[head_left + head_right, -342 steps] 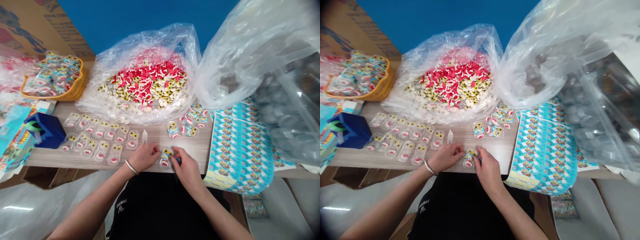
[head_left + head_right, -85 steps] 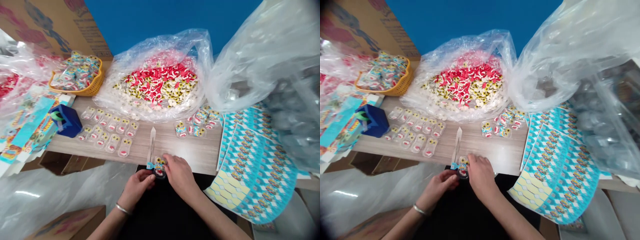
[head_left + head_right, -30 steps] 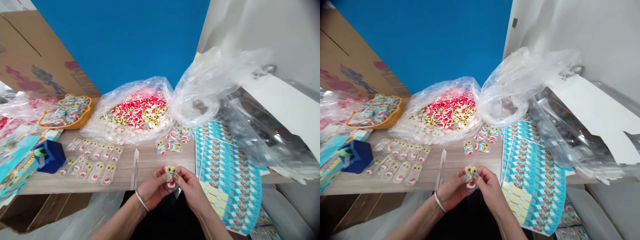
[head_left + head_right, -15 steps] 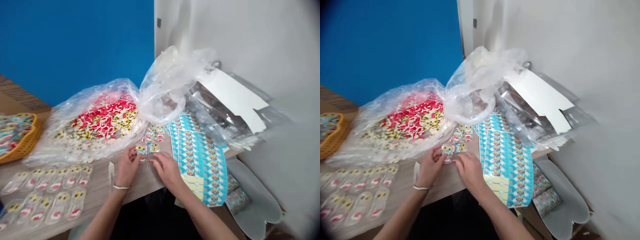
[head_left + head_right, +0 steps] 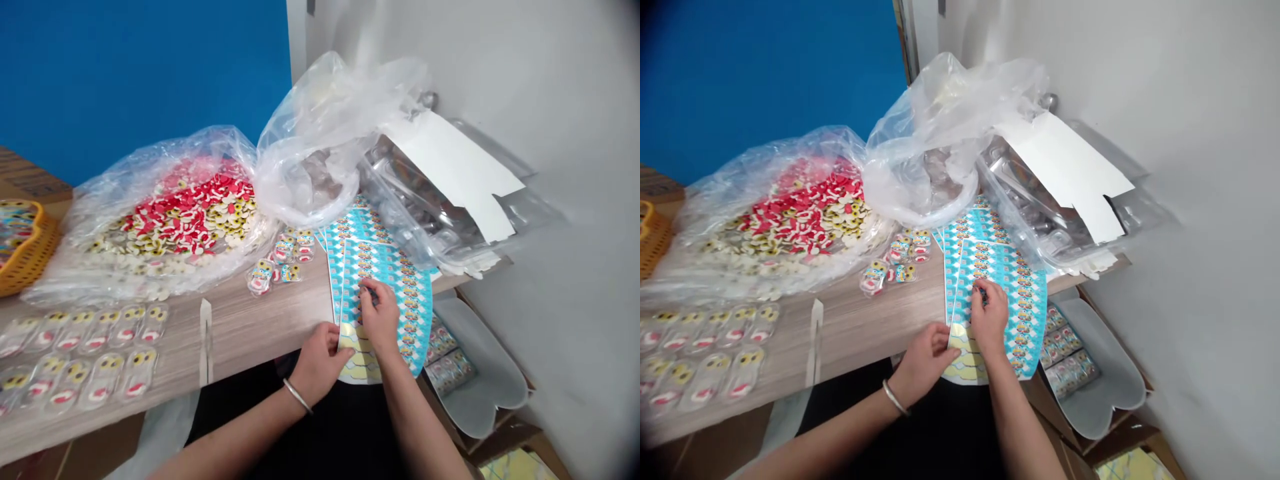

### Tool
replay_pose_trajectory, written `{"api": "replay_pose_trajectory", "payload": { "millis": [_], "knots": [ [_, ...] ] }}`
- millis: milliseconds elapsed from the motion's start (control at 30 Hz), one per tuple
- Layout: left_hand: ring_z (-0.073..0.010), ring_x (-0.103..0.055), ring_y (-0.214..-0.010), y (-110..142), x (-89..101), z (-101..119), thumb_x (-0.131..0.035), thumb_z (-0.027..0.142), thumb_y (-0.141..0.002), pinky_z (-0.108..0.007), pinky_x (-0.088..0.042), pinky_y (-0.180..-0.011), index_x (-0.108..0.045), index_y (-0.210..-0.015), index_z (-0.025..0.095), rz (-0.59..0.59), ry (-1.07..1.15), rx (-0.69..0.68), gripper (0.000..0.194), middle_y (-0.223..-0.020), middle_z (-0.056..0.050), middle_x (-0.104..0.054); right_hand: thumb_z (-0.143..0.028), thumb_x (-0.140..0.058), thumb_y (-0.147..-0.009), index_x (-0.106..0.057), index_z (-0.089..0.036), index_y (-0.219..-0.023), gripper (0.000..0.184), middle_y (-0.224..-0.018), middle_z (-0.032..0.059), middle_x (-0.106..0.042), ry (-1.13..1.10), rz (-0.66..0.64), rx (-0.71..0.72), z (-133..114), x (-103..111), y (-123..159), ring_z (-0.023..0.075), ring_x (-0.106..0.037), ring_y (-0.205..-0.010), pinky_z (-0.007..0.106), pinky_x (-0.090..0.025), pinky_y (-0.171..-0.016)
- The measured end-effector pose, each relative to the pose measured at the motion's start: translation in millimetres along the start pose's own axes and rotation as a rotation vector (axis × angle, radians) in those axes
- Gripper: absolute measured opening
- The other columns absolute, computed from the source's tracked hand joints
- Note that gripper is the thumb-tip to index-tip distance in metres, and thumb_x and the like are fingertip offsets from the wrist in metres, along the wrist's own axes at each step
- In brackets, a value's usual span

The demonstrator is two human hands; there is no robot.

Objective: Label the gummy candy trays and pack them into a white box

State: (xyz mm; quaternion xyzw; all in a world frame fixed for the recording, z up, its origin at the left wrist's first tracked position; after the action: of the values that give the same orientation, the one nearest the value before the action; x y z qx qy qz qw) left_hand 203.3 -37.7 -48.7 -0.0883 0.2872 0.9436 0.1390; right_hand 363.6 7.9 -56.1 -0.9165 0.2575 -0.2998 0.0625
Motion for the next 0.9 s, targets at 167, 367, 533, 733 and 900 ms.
{"api": "replay_pose_trajectory", "payload": {
  "millis": [167,367,533,733,900],
  "knots": [
    [-0.0153,-0.061,-0.053,-16.8,-3.5,6.3,-0.080,0.030,-0.061,-0.028,-0.047,-0.057,-0.059,-0.083,0.018,0.084,0.094,0.064,0.033,-0.061,0.001,-0.067,-0.034,-0.056,-0.090,-0.065,-0.020,-0.097,0.018,-0.100,0.0070,-0.067,-0.203,-0.180,-0.092,-9.8,11.8,8.9,0.0213,-0.062,-0.089,0.036,-0.048,-0.081],
    [-0.0136,-0.063,-0.064,-16.0,5.6,15.5,-0.078,0.026,-0.064,-0.024,-0.047,-0.064,-0.066,-0.082,0.017,0.079,0.006,-0.101,0.024,-0.069,0.000,-0.069,-0.028,-0.058,-0.091,-0.068,-0.026,-0.095,0.011,-0.096,0.0057,-0.070,-0.084,-0.395,0.196,-25.9,19.2,31.4,0.0241,-0.061,-0.097,0.041,-0.045,-0.088],
    [-0.0124,-0.062,-0.066,-15.6,7.2,21.1,-0.076,0.026,-0.068,-0.022,-0.046,-0.065,-0.067,-0.080,0.017,0.065,-0.041,-0.165,0.018,-0.070,0.000,-0.067,-0.027,-0.057,-0.091,-0.068,-0.026,-0.095,0.012,-0.094,0.0055,-0.070,-0.101,-0.449,0.182,-30.9,16.5,38.2,0.0235,-0.061,-0.093,0.040,-0.045,-0.086],
    [-0.0103,-0.057,-0.058,-14.7,8.5,23.9,-0.073,0.022,-0.068,-0.021,-0.042,-0.058,-0.067,-0.080,0.016,0.018,-0.081,-0.154,0.015,-0.066,0.002,-0.064,-0.029,-0.059,-0.088,-0.064,-0.023,-0.076,0.015,-0.078,0.0020,-0.064,-0.306,-0.405,-0.084,-40.7,14.7,37.1,0.0194,-0.059,-0.077,0.032,-0.045,-0.073],
    [-0.0119,-0.058,-0.055,-10.9,13.7,21.0,-0.076,0.021,-0.063,-0.023,-0.044,-0.057,-0.067,-0.089,0.016,0.039,-0.009,-0.066,0.029,-0.063,0.003,-0.063,-0.040,-0.064,-0.084,-0.063,-0.021,-0.076,0.021,-0.070,-0.0003,-0.062,-0.515,-0.347,-0.398,-29.0,10.2,33.8,0.0162,-0.055,-0.067,0.028,-0.044,-0.064]
  ]
}}
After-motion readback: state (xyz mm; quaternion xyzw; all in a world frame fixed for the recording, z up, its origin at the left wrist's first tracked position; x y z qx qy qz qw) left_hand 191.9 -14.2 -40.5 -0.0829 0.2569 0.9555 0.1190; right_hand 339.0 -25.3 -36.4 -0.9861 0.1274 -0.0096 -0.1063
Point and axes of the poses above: each hand's wrist, its own y-axis away from the middle knuckle, its own x-axis out of the back of the hand, z = x × y, the point moved 2 cm from there along -y, towards the middle knuckle
